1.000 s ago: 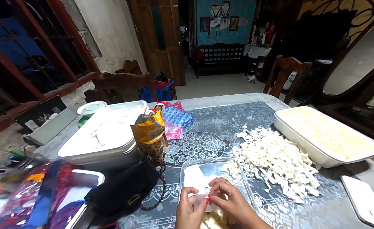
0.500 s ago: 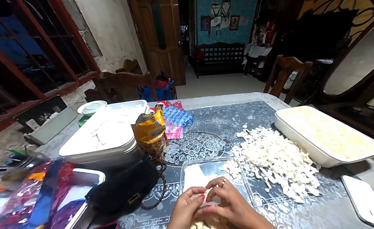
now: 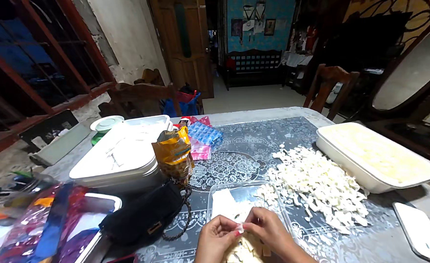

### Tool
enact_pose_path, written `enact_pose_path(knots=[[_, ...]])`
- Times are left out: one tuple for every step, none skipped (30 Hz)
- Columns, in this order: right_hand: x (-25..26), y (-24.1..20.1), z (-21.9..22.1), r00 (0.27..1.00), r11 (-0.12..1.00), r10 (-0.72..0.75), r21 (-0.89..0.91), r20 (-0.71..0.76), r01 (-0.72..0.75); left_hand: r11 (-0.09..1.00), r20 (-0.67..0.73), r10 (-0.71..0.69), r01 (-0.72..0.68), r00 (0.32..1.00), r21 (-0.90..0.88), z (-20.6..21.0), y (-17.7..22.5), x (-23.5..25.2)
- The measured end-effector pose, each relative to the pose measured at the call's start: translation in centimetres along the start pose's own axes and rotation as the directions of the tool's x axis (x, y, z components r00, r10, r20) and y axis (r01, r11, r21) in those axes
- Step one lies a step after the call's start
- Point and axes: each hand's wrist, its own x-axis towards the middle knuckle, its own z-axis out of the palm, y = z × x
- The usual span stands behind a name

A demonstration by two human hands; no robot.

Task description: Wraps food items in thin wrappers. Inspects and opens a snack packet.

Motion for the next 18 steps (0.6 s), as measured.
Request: enact_pose_path(knots=[[-0.2, -0.2, 0.1, 0.997, 0.998, -0.053, -0.028, 0.047, 0.054, 0.999, -0.025, -0.010, 0.009, 1.000, -0.033, 0.1, 0.0, 0.0], [-0.3, -0.3, 0.2, 0.989, 0.993, -0.113, -0.018, 0.097, 0.115, 0.998, -0.054, -0.017, 0.014, 0.998, -0.059, 0.3, 0.1, 0.1], [-0.4, -0.4, 0.5, 0.977, 0.984, -0.177, 0.025, 0.120, 0.176, 0.997, -0.080, -0.020, 0.014, 0.997, -0.078, 0.3, 0.0, 0.1], [-0.5, -0.3, 0.7, 0.969, 0.973, -0.219, 0.099, 0.111, 0.208, 0.996, -0.095, -0.019, 0.010, 0.995, -0.087, 0.4, -0.1, 0.2], [-0.4, -0.1, 0.9, 0.970, 0.959, -0.235, 0.182, 0.068, 0.219, 0.996, -0.089, -0.012, 0.004, 0.996, -0.092, 0.4, -0.3, 0.2], [-0.3, 0.1, 1.1, 0.974, 0.940, -0.227, 0.263, 0.004, 0.218, 0.996, -0.059, -0.003, -0.003, 0.998, -0.091, 0.4, -0.4, 0.1], [-0.1, 0.2, 1.0, 0.979, 0.926, -0.194, 0.318, -0.057, 0.202, 0.996, -0.018, 0.007, -0.008, 1.000, -0.089, 0.4, -0.3, 0.0], [0.1, 0.4, 0.8, 0.985, 0.931, -0.146, 0.323, -0.095, 0.170, 0.996, 0.018, 0.022, -0.020, 1.000, -0.088, 0.5, -0.2, -0.1], [0.2, 0.5, 0.5, 0.989, 0.951, -0.110, 0.278, -0.104, 0.135, 0.996, 0.036, 0.047, -0.044, 0.998, -0.079, 0.4, -0.2, -0.1], [0.2, 0.5, 0.3, 0.991, 0.972, -0.103, 0.203, -0.087, 0.119, 0.995, 0.036, 0.076, -0.074, 0.996, -0.073, 0.3, -0.1, -0.1], [0.1, 0.4, 0.2, 0.990, 0.983, -0.131, 0.125, -0.058, 0.137, 0.993, 0.020, 0.094, -0.093, 0.995, -0.070, 0.2, -0.2, 0.1], [0.0, 0.3, 0.4, 0.979, 0.978, -0.201, 0.042, -0.030, 0.202, 0.993, -0.003, 0.097, -0.097, 0.995, -0.066, 0.0, -0.2, 0.3], [-0.1, 0.4, 0.8, 0.950, 0.948, -0.313, -0.059, -0.020, 0.311, 0.995, -0.025, 0.087, -0.088, 0.996, -0.055, -0.1, -0.1, 0.4], [-0.1, 0.6, 1.5, 0.895, 0.882, -0.446, -0.183, -0.026, 0.434, 0.997, -0.036, 0.079, -0.080, 0.996, -0.024, -0.2, -0.1, 0.5], [0.0, 0.9, 2.1, 0.815, 0.778, -0.578, -0.329, -0.044, 0.534, 0.996, -0.034, 0.079, -0.078, 0.996, 0.039, -0.3, -0.2, 0.6], [0.1, 1.1, 2.5, 0.728, 0.666, -0.682, -0.471, -0.067, 0.579, 0.988, -0.020, 0.085, -0.082, 0.996, 0.131, -0.4, -0.4, 0.8], [0.3, 1.1, 2.6, 0.660, 0.578, -0.745, -0.585, -0.095, 0.569, 0.967, -0.009, 0.098, -0.093, 0.995, 0.236, -0.6, -0.6, 0.9], [0.4, 1.1, 2.3, 0.626, 0.537, -0.769, -0.665, -0.133, 0.518, 0.932, -0.006, 0.128, -0.118, 0.992, 0.342, -0.9, -0.7, 1.0]])
